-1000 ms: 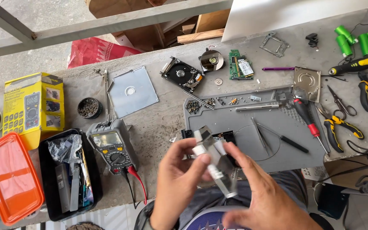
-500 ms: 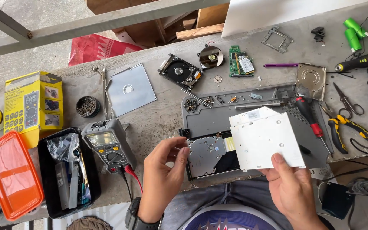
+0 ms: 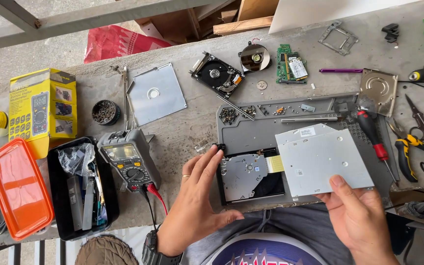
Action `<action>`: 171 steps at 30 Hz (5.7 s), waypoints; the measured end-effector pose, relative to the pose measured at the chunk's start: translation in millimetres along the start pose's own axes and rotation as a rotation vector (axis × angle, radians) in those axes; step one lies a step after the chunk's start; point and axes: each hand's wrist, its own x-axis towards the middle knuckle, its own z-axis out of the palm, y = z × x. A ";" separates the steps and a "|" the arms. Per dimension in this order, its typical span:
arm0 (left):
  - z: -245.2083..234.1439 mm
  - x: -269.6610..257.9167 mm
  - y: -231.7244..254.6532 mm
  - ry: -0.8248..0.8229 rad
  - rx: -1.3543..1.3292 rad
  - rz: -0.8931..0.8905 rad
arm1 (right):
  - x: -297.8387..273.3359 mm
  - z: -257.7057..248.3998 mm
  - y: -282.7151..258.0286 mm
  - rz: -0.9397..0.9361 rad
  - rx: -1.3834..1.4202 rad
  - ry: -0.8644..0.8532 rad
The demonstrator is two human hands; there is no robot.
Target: The person is repairing a disassembled electronic device, likely a CD/DVD drive, on a cluttered workbench. They use a screwdriver to remove screws from the metal casing and handle various internal components, including a circuit board and a ribbon cable.
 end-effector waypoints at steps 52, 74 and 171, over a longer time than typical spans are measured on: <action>9.4 -11.7 -45.7 0.055 0.380 -0.073 | 14.1 26.1 -61.4 0.191 -1.025 -0.188; 21.9 12.7 -18.1 0.029 0.260 0.052 | 74.7 -16.5 -39.2 -0.971 -1.657 0.098; 71.3 78.8 7.2 0.317 -0.069 0.213 | 36.6 121.7 -57.0 -1.281 -1.143 -0.573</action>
